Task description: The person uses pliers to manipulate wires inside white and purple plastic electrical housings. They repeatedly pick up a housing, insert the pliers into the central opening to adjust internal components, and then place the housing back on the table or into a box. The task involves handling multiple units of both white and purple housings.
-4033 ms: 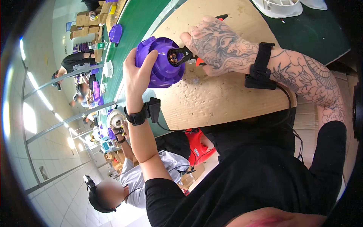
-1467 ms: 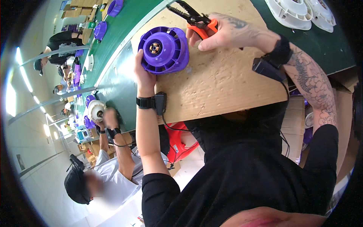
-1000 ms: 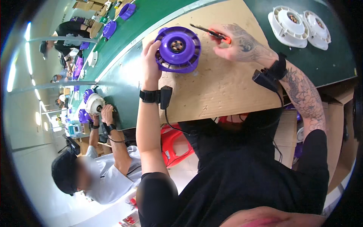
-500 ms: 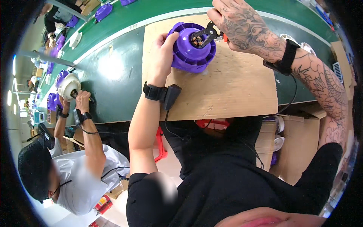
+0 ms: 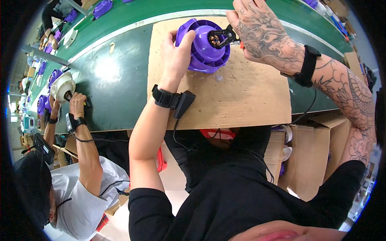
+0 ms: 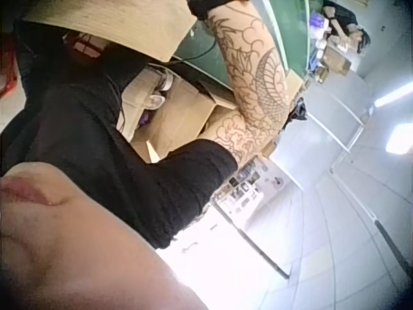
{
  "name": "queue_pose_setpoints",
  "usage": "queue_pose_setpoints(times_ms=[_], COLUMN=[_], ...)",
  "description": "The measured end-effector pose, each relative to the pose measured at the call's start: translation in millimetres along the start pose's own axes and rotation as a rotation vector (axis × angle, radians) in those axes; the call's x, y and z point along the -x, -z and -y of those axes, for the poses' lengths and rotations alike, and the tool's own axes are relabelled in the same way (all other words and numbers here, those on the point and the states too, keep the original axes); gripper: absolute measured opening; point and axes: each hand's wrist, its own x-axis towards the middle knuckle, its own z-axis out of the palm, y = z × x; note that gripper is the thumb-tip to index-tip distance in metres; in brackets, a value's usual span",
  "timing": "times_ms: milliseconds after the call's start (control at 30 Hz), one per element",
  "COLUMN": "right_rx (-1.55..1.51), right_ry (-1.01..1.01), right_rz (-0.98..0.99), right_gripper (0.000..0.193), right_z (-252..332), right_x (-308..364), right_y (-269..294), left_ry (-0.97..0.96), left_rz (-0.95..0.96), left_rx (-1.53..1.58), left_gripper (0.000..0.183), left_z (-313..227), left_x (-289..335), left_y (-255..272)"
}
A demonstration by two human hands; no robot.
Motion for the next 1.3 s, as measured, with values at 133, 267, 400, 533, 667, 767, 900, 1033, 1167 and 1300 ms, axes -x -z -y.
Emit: queue_pose_setpoints(times_ms=[133,267,400,533,667,767,900,1033,1167,1300], right_rx=[0.005,0.059,-0.003,-0.057,-0.051,-0.064,-0.131,-0.114,-0.141,-0.197], right_ry=[0.027,0.042,0.074,0.071,0.048,0.036,0.050,0.040,0.040,0.038], right_rz=[-0.032,-0.011,0.118,0.049,0.079,0.047,0.024,0.059,0.069,0.064], right_gripper=[0.054,0.051,0.052,0.051,0.047,0.045,0.045,0.044,0.044,0.044], right_z=[-2,-2,-2,-7,-6,-8,-3,-8,-8,-8], right_x=[0,-2,-4,6,5,10,5,8,8,8], right_y=[0,-9,4,9,1,3,-2,2,0,-1], left_ry=[-0.011,-0.027,-0.080,-0.126,-0.071,-0.125,-0.122,-0.139,-0.145,-0.247], left_rz=[-0.010,-0.004,-0.015,-0.033,-0.033,-0.028,-0.065,-0.053,-0.041,-0.086], left_rx=[-0.037,-0.047,-0.041,-0.025,-0.138,-0.162,-0.260,-0.232,-0.196,-0.216], left_gripper=[0.048,0.048,0.047,0.040,0.037,0.037,0.041,0.048,0.048,0.049], left_z=[1,-1,6,11,-16,-11,-15,-20,-25,-13], left_x=[-1,0,-1,2,16,12,19,17,23,19], left_y=[2,2,4,0,-5,-7,8,-4,-6,-1])
